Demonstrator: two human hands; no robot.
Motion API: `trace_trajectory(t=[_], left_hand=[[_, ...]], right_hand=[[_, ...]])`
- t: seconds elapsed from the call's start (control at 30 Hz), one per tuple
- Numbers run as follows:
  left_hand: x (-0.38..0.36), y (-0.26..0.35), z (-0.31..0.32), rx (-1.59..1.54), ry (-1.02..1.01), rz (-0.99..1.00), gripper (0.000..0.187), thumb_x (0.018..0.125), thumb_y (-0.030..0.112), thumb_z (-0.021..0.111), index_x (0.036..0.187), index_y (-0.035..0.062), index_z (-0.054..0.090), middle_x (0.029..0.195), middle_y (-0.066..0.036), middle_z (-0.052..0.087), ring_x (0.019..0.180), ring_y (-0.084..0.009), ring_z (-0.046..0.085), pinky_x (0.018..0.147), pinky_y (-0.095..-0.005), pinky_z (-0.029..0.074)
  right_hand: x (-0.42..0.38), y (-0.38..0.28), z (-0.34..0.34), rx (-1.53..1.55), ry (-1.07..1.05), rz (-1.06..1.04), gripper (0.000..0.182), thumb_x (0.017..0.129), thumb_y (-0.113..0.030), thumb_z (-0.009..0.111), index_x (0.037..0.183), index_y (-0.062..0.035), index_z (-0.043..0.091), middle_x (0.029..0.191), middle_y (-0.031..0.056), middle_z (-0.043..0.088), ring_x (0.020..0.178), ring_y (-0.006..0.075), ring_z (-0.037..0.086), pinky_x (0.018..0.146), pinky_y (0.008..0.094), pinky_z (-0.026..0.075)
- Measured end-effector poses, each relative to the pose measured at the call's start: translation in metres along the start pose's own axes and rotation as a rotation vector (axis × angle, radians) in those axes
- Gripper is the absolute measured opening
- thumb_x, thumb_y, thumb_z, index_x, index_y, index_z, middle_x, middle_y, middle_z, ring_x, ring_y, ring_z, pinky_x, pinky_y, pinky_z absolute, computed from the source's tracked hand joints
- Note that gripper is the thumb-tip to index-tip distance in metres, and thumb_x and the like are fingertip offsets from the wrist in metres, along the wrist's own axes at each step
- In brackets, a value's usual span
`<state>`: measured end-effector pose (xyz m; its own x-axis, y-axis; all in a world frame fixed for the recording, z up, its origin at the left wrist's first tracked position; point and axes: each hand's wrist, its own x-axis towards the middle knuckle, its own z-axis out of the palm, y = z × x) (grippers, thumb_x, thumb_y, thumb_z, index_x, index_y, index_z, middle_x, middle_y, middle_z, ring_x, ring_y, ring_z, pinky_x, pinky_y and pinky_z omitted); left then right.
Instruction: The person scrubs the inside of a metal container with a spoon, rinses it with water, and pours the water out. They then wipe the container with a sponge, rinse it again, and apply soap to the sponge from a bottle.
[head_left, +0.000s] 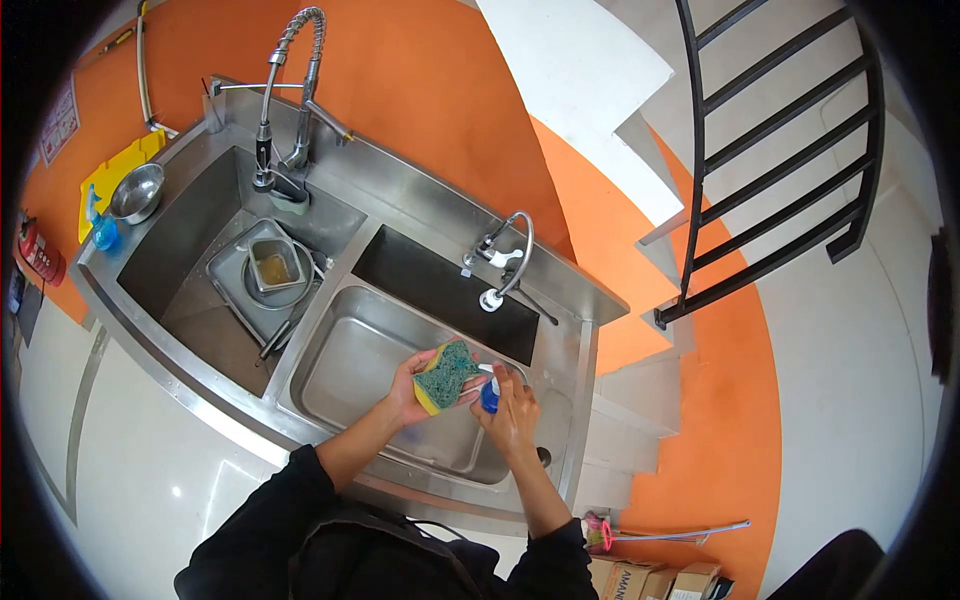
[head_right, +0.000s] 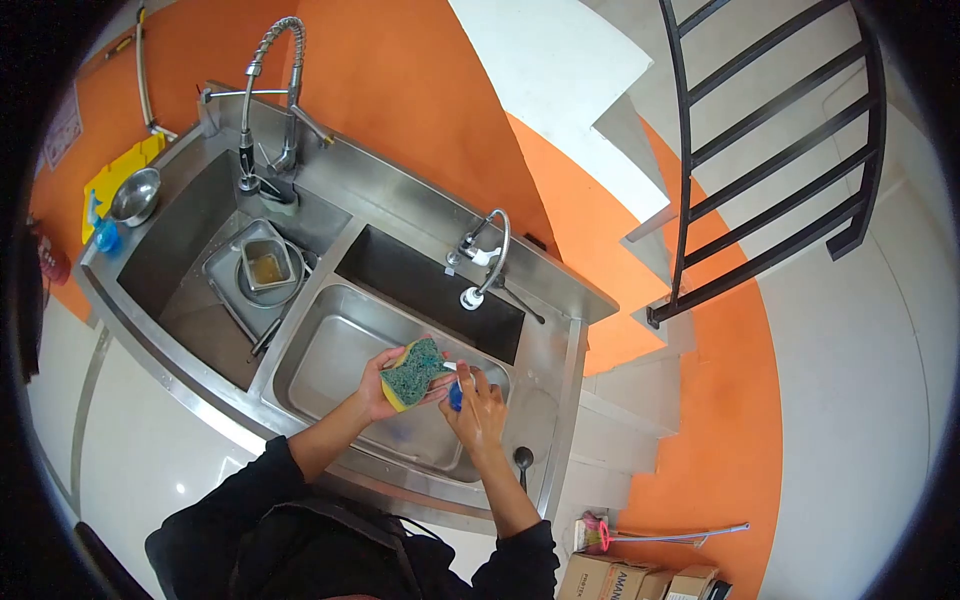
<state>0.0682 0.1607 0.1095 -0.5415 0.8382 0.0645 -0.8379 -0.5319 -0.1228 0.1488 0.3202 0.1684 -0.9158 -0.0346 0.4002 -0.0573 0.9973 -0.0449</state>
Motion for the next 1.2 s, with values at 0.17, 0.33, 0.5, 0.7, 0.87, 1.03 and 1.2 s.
trace_trajectory(t=[0.17, 0.33, 0.5, 0.7, 0.87, 1.03, 1.2], left_hand=[[-0.002, 0.005, -0.009, 0.034, 0.121, 0.066, 0.047, 0.091, 0.036, 0.042, 0.138, 0.0273, 0.041, 0.131, -0.014, 0.048, 0.120, -0.0363, 0.048, 0.102, -0.0473, 0.037], [-0.003, 0.001, -0.012, 0.127, 0.166, 0.092, 0.045, 0.093, 0.033, 0.041, 0.138, 0.0285, 0.041, 0.127, -0.014, 0.052, 0.116, -0.0345, 0.052, 0.098, -0.0455, 0.041], [-0.006, -0.005, -0.011, 0.101, 0.145, 0.080, 0.046, 0.093, 0.030, 0.042, 0.139, 0.0265, 0.039, 0.129, -0.013, 0.051, 0.118, -0.0355, 0.051, 0.097, -0.0432, 0.042], [-0.009, -0.011, 0.001, 0.150, 0.115, 0.092, 0.047, 0.093, 0.029, 0.043, 0.139, 0.0232, 0.040, 0.124, -0.013, 0.054, 0.110, -0.0303, 0.056, 0.098, -0.0414, 0.042], [-0.001, -0.008, -0.021, 0.147, 0.148, 0.096, 0.046, 0.092, 0.030, 0.044, 0.137, 0.0233, 0.042, 0.122, -0.013, 0.056, 0.108, -0.0285, 0.057, 0.098, -0.0415, 0.042], [0.001, -0.014, -0.029, 0.151, 0.208, 0.088, 0.046, 0.091, 0.031, 0.044, 0.135, 0.0152, 0.044, 0.122, -0.014, 0.056, 0.109, -0.0286, 0.056, 0.099, -0.0427, 0.042], [0.003, -0.022, -0.035, 0.085, 0.214, 0.028, 0.050, 0.093, 0.033, 0.043, 0.133, 0.0033, 0.043, 0.128, -0.018, 0.051, 0.115, -0.0300, 0.054, 0.100, -0.0420, 0.042]], right_hand=[[-0.013, -0.006, -0.013, 0.112, 0.014, -0.038, 0.077, 0.058, -0.023, 0.075, 0.128, -0.0123, 0.044, 0.107, 0.0131, 0.058, 0.077, 0.0343, 0.059, 0.067, 0.0424, 0.051], [-0.027, -0.016, -0.015, 0.057, -0.088, -0.045, 0.077, 0.058, -0.022, 0.076, 0.127, -0.0104, 0.045, 0.102, 0.0138, 0.058, 0.076, 0.0347, 0.059, 0.066, 0.0431, 0.050], [-0.024, -0.007, -0.010, 0.039, 0.022, -0.100, 0.079, 0.057, -0.022, 0.077, 0.128, -0.0080, 0.044, 0.099, 0.0137, 0.058, 0.074, 0.0339, 0.059, 0.064, 0.0426, 0.050], [-0.011, 0.001, -0.003, -0.013, -0.095, 0.024, 0.074, 0.058, -0.025, 0.075, 0.127, -0.0136, 0.049, 0.108, 0.0099, 0.058, 0.073, 0.0342, 0.058, 0.059, 0.0420, 0.052], [-0.019, -0.009, -0.013, -0.007, -0.094, -0.064, 0.074, 0.058, -0.025, 0.075, 0.124, -0.0079, 0.049, 0.101, 0.0115, 0.058, 0.072, 0.0334, 0.059, 0.064, 0.0412, 0.050], [-0.028, -0.010, -0.003, 0.019, -0.177, 0.015, 0.073, 0.057, -0.024, 0.076, 0.121, -0.0042, 0.049, 0.101, 0.0127, 0.059, 0.074, 0.0332, 0.059, 0.068, 0.0402, 0.050], [-0.034, 0.022, 0.011, 0.262, -0.023, 0.261, 0.074, 0.062, -0.023, 0.077, 0.125, -0.0044, 0.043, 0.102, 0.0134, 0.060, 0.083, 0.0348, 0.061, 0.074, 0.0413, 0.050]])
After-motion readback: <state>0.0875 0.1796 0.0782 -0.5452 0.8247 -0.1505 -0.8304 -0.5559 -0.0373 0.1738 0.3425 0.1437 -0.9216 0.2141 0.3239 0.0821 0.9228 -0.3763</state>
